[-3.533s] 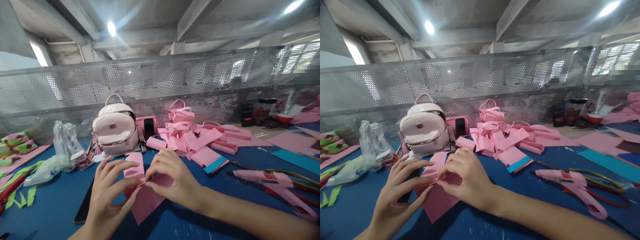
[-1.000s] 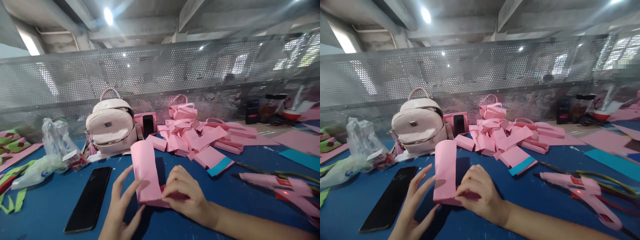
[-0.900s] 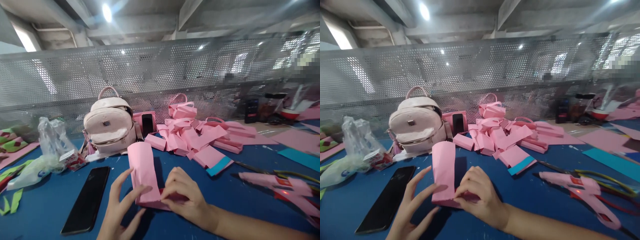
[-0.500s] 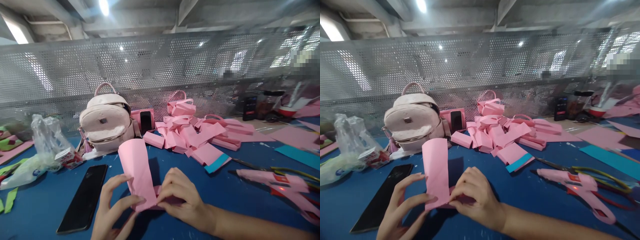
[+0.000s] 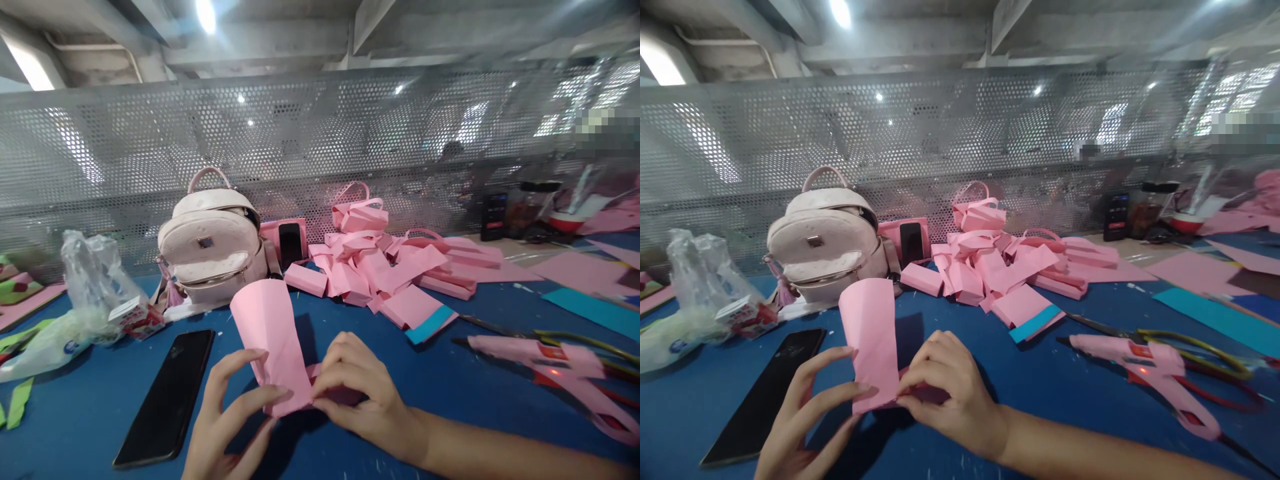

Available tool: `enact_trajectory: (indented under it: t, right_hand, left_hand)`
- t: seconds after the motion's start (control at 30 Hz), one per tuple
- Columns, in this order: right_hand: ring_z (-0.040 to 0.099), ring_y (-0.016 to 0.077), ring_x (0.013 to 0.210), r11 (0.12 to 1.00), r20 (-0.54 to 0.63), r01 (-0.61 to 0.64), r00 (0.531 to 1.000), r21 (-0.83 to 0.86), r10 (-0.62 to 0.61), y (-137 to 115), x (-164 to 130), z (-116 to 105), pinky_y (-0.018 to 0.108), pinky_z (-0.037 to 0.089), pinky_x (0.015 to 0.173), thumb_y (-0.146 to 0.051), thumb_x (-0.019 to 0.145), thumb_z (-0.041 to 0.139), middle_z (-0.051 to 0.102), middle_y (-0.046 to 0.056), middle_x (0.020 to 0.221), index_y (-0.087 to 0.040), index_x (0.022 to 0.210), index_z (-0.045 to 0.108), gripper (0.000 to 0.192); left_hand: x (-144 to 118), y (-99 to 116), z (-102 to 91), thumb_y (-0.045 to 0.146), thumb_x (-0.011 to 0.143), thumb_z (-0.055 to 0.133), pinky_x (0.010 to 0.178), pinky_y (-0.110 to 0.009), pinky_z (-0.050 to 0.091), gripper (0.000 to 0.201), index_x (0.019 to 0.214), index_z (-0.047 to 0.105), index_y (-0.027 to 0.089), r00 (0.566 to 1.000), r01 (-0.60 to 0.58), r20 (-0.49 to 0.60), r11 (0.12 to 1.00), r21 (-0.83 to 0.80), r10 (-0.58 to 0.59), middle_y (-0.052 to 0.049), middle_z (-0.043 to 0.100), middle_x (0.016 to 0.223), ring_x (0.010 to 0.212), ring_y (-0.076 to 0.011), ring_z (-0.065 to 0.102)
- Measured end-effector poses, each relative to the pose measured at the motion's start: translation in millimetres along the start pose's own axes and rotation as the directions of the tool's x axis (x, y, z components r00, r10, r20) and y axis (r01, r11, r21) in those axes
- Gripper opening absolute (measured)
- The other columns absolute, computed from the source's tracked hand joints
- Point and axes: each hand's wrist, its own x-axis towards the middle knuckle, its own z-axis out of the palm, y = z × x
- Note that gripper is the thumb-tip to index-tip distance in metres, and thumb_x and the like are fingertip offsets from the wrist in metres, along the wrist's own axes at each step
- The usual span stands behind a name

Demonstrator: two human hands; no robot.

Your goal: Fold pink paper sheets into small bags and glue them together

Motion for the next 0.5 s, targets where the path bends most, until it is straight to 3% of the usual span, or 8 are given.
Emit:
enact_trajectory:
  t: [0.23, 0.5]
  right_hand:
    - [0.055, 0.0151, 0.075, 1.0, -0.01, -0.018, 1.0, 0.011, 0.018, -0.9, -0.3, -1.3, 0.033, 0.039, 0.073, -0.026, 0.092, 0.067, 0.066, 0.0, 0.078, -0.021, 0.088, 0.07, 0.007]
    - [0.054, 0.0151, 0.075, 1.0, 0.002, -0.027, 1.0, -0.001, 0.027, -1.2, 0.6, -2.0, 0.033, 0.039, 0.073, -0.032, 0.095, 0.064, 0.065, 0.0, 0.077, -0.022, 0.086, 0.07, 0.015]
  left_hand:
    - [-1.7, -1.5, 0.4, 0.008, 0.087, 0.058, 0.1, -0.04, 0.048, 0.035, 0.114, 0.066, 0.029, 1.0, -0.006, -0.002, 1.0, 0.017, 0.006, -0.007, 0.048, 0.135, 0.124, -0.0252, 0.049]
    - [-2.3, 4.7, 5.2, 0.008, 0.089, 0.056, 0.1, -0.043, 0.047, 0.033, 0.111, 0.067, 0.03, 0.995, 0.082, -0.05, 0.995, -0.059, -0.085, -0.007, 0.049, 0.133, 0.124, -0.0269, 0.049]
